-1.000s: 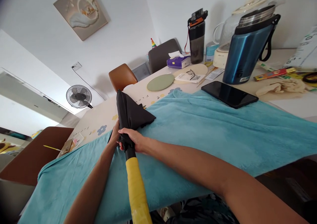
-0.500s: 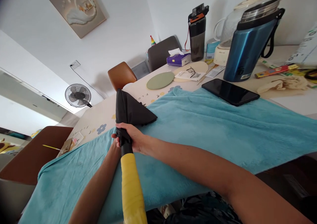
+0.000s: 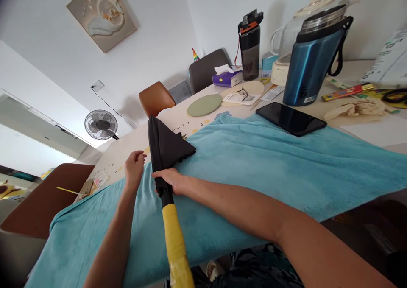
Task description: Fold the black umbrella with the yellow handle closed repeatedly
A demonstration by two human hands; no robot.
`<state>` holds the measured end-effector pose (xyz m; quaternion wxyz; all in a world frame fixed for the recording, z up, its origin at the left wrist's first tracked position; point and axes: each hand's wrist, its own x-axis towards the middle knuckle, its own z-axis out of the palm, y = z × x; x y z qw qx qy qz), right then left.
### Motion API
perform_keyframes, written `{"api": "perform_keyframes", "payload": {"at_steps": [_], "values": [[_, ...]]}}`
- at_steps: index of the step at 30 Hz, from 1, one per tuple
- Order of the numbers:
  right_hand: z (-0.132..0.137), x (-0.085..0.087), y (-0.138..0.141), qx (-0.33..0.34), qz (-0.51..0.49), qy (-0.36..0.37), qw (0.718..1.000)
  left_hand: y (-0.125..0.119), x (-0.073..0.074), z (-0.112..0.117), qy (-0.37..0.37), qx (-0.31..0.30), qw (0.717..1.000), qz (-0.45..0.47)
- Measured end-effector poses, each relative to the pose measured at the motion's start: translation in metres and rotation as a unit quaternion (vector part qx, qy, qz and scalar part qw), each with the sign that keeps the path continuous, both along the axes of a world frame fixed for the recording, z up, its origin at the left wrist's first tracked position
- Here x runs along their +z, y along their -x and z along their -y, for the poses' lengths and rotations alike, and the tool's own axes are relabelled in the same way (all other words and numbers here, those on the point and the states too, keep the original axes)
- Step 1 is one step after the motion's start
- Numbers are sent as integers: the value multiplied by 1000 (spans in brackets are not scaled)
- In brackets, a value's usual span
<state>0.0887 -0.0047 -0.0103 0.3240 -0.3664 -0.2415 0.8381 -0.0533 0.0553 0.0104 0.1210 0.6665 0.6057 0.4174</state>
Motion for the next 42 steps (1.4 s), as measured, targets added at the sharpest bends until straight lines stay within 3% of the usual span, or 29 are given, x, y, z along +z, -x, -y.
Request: {"api": "perform_keyframes", "payload": {"at_steps": [2, 4, 7, 9, 12, 14, 16, 20, 24, 29, 32, 35, 42], "values": [[1, 0, -1, -8, -6, -7, 1000, -31, 11, 1, -36, -53, 994, -91], [2, 0, -1, -17, -13, -17, 1000, -66, 19, -3, -46, -159, 971, -171], [3, -1, -2, -23, -23, -29, 999, -107, 21, -16, -13, -306, 900, -310], [3, -1, -1, -23, -19, -30, 999, -125, 17, -26, 23, -356, 850, -388], [2, -1, 0, -31, -11, -28, 999, -138, 11, -36, 73, -358, 813, -453], [3, 0, 0, -34, -18, -29, 999, -141, 11, -37, 78, -333, 821, -458], [4, 0, -2, -33, -26, -29, 999, -140, 16, -35, 53, -305, 846, -434], [5, 1, -4, -22, -40, -22, 999, -130, 37, -27, -25, -232, 909, -345], [3, -3, -3, -13, -32, -28, 999, -107, 58, -23, -85, -194, 949, -234], [0, -7, -1, -6, -24, -24, 999, -64, 68, -18, -35, -183, 982, 13], [-1, -7, -1, -10, -25, -15, 1000, -32, 64, -11, -18, -187, 973, 131], [-1, -5, -2, -10, -40, 3, 999, 0, 52, -3, -5, -166, 969, 184], [-1, 2, -6, 10, -80, 40, 996, 52, 5, 17, -1, -83, 958, 273]]}}
